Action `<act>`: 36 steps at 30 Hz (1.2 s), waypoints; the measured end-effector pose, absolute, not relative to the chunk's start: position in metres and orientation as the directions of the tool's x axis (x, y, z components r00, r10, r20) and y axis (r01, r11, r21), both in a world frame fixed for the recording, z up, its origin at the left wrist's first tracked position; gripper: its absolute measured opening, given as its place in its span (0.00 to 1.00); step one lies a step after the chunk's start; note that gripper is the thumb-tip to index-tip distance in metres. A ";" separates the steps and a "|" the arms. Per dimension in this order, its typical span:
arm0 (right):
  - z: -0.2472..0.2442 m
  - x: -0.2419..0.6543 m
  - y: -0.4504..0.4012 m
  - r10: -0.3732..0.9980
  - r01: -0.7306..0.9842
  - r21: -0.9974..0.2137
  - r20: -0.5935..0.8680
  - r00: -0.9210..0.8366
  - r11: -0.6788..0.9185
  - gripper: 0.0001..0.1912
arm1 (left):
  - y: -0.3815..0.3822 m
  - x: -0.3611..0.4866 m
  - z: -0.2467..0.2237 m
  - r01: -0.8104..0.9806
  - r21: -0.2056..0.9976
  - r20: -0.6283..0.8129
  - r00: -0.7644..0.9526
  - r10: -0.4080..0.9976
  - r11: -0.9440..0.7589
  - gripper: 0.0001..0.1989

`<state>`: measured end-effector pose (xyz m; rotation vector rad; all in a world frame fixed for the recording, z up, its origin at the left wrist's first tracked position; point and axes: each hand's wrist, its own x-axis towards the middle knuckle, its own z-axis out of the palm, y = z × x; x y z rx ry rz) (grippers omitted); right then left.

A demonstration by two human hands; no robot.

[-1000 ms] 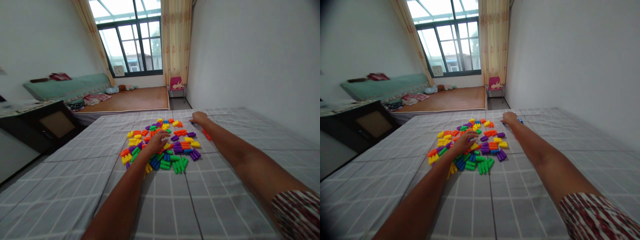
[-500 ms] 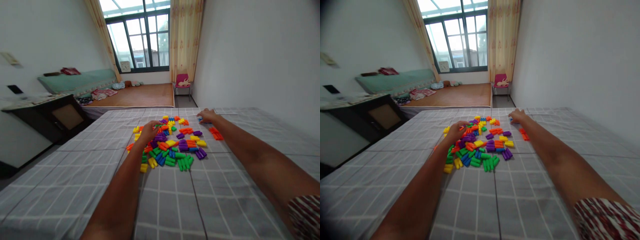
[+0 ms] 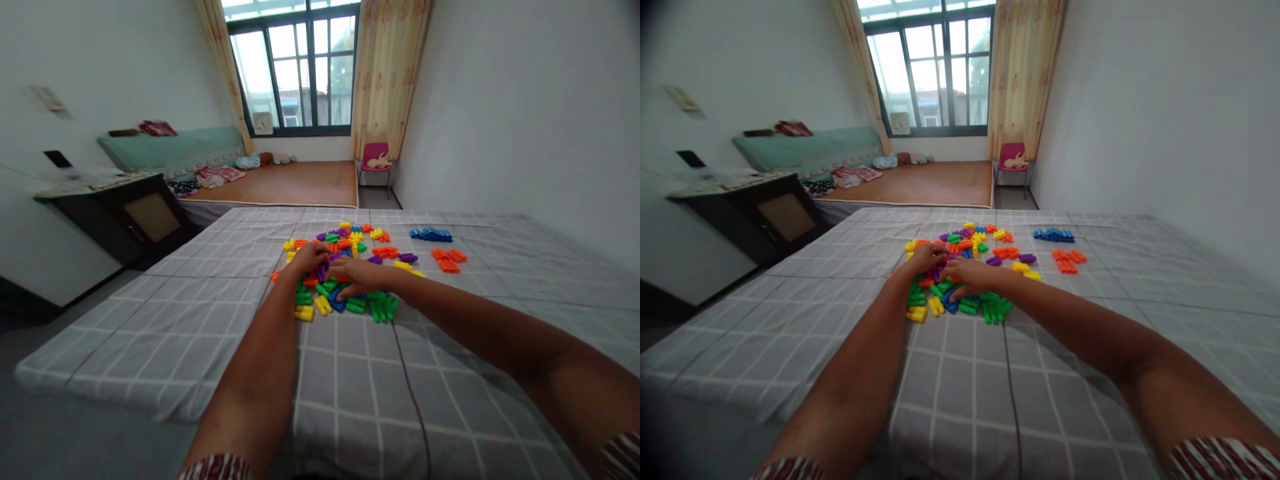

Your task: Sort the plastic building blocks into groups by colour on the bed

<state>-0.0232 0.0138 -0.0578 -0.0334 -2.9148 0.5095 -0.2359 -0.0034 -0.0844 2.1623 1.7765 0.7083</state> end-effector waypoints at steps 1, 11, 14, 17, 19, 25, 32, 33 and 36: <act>-0.059 -0.020 0.014 0.074 0.017 -0.329 0.162 -0.984 0.944 0.20 | -0.003 -0.236 -0.086 0.846 0.489 0.208 0.124 0.970 -0.212 0.16; -0.048 -0.011 -0.024 0.260 0.201 -0.232 0.260 -0.930 0.952 0.13 | -0.001 -0.235 -0.092 0.864 0.462 0.251 0.090 0.964 -0.201 0.14; -0.055 -0.023 -0.049 0.295 0.266 -0.183 0.153 -0.943 0.946 0.15 | -0.003 -0.234 -0.089 0.866 0.466 0.229 0.080 0.970 -0.182 0.14; -0.058 -0.020 -0.044 0.379 0.339 -0.219 0.184 -0.907 0.915 0.11 | -0.005 -0.229 -0.085 0.880 0.445 0.233 0.065 0.970 -0.166 0.14; -0.056 -0.008 -0.027 0.460 0.390 -0.286 0.239 -0.855 0.875 0.10 | -0.006 -0.223 -0.081 0.887 0.433 0.263 0.045 0.964 -0.160 0.15; -0.051 0.042 0.029 0.578 0.492 -0.360 0.185 -0.795 0.792 0.15 | -0.010 -0.191 -0.063 0.721 0.549 0.222 0.360 0.906 -0.422 0.15; -0.045 0.062 0.036 0.627 0.606 -0.261 -0.002 -0.779 0.752 0.17 | -0.006 -0.172 -0.072 0.732 0.487 0.011 0.541 0.841 -0.477 0.13; -0.043 0.064 0.038 0.633 0.606 -0.278 0.011 -0.774 0.745 0.18 | -0.005 -0.172 -0.074 0.745 0.472 0.022 0.525 0.851 -0.472 0.12; -0.037 0.074 0.058 0.671 0.615 -0.331 0.085 -0.736 0.716 0.20 | -0.003 -0.175 -0.078 0.746 0.477 0.057 0.501 0.864 -0.465 0.12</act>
